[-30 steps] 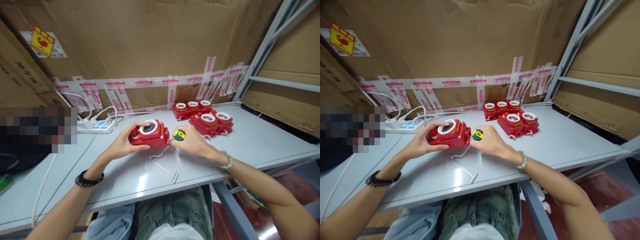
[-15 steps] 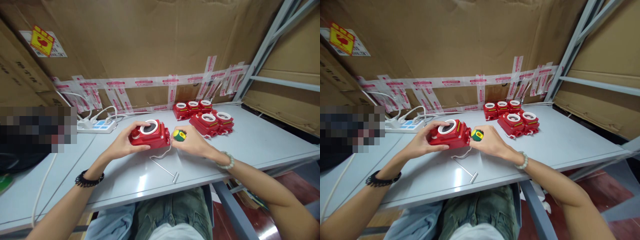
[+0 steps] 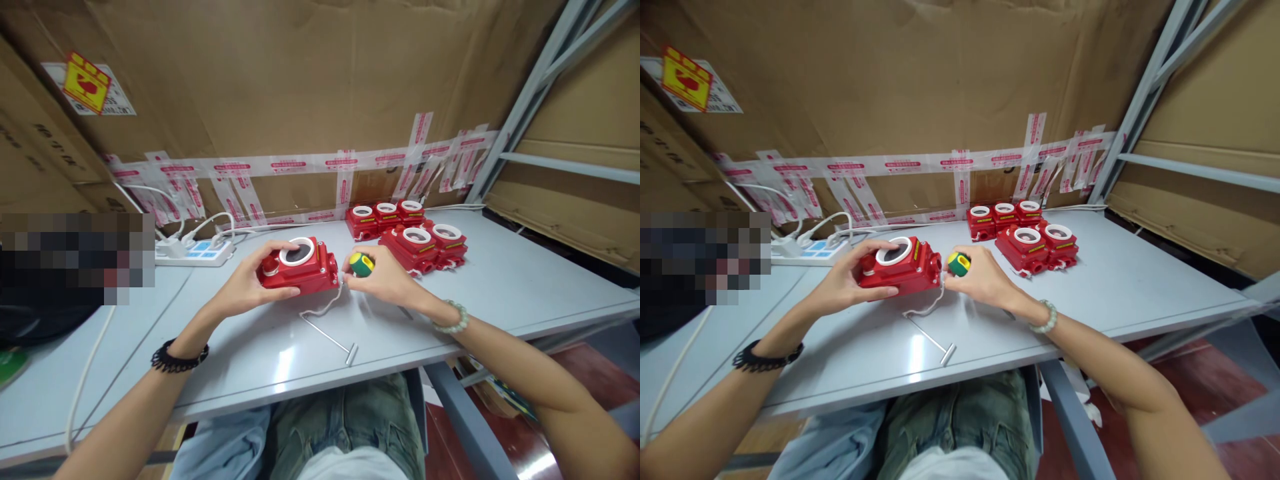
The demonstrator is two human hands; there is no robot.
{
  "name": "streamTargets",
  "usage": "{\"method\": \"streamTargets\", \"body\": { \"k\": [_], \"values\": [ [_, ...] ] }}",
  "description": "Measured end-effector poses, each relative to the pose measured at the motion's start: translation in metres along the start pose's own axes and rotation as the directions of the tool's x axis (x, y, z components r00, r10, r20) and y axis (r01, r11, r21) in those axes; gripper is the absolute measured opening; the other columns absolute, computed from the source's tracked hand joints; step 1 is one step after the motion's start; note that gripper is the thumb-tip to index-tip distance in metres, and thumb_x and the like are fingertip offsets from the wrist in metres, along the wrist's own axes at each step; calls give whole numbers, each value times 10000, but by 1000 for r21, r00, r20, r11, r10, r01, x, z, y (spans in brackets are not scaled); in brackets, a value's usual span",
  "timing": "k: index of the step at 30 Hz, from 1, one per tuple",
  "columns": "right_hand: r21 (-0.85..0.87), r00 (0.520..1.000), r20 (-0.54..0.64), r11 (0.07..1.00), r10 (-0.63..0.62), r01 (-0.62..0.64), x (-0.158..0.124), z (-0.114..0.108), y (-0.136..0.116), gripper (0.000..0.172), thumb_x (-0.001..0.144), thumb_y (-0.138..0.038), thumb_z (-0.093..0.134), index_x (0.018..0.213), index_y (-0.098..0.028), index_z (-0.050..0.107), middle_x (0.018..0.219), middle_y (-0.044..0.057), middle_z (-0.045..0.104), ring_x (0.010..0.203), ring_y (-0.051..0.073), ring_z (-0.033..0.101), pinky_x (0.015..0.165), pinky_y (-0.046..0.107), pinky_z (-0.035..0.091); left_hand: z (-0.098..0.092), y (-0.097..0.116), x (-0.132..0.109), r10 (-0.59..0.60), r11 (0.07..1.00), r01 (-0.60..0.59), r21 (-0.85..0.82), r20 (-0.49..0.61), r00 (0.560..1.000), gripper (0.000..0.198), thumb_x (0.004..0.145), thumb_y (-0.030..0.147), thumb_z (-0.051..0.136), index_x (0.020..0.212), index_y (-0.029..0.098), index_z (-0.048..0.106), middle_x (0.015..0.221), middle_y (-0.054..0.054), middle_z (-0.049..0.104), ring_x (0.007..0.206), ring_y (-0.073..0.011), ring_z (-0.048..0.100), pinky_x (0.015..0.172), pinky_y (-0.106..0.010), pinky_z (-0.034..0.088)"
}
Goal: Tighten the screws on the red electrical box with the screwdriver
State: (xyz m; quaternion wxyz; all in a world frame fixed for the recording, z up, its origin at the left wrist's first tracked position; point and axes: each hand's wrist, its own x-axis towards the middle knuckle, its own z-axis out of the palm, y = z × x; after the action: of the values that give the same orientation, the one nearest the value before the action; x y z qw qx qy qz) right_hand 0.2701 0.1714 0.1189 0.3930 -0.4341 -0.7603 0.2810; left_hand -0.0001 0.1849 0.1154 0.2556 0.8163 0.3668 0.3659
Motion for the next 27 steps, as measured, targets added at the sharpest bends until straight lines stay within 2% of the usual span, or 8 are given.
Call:
{"method": "streamTargets", "body": {
  "k": [4, 9, 16, 21, 27],
  "values": [
    [60, 999, 2, 997, 52, -52, 0, -4, -2, 234, 657, -184, 629, 857, -107, 724, 684, 4, 648, 631, 111, 534, 600, 234, 415, 0, 3, 0, 12, 999, -11, 32, -23, 1000, 617, 712, 430, 814, 1228, 228, 541, 1282, -93, 610, 984, -225, 652, 857, -343, 568],
    [112, 998, 49, 993, 38, -43, -1, -9, -4, 141, 683, -204, 628, 746, -118, 719, 673, 3, 644, 632, 111, 543, 601, 232, 423, 0, 3, 0, 23, 1000, -22, 22, -40, 999, 603, 713, 424, 815, 1217, 235, 544, 1256, -87, 623, 962, -219, 657, 819, -328, 572],
    [98, 998, 58, 995, 29, -35, 1, -8, -5, 79, 662, -173, 578, 661, -136, 647, 624, -11, 606, 605, 101, 527, 572, 224, 399, 0, 2, 0, 13, 1000, -13, -14, -34, 999, 597, 718, 394, 817, 1225, 251, 538, 1228, -70, 635, 927, -205, 669, 760, -295, 575],
    [109, 999, 28, 993, 44, -47, 4, -4, -5, 42, 655, -169, 560, 646, -149, 597, 547, -41, 530, 533, 88, 492, 518, 217, 365, 1, 3, 0, 9, 1000, -9, -24, -19, 1000, 620, 704, 420, 822, 1226, 243, 537, 1263, -82, 619, 943, -214, 669, 784, -307, 576],
    [105, 999, -28, 994, 37, -34, 5, 0, -8, 47, 651, -183, 567, 638, -147, 594, 583, -30, 551, 542, 85, 489, 541, 221, 382, 4, 5, 0, 12, 999, -12, -40, 1, 1000, 618, 706, 414, 824, 1224, 239, 536, 1233, -76, 629, 950, -214, 664, 804, -305, 569]
  ]
}}
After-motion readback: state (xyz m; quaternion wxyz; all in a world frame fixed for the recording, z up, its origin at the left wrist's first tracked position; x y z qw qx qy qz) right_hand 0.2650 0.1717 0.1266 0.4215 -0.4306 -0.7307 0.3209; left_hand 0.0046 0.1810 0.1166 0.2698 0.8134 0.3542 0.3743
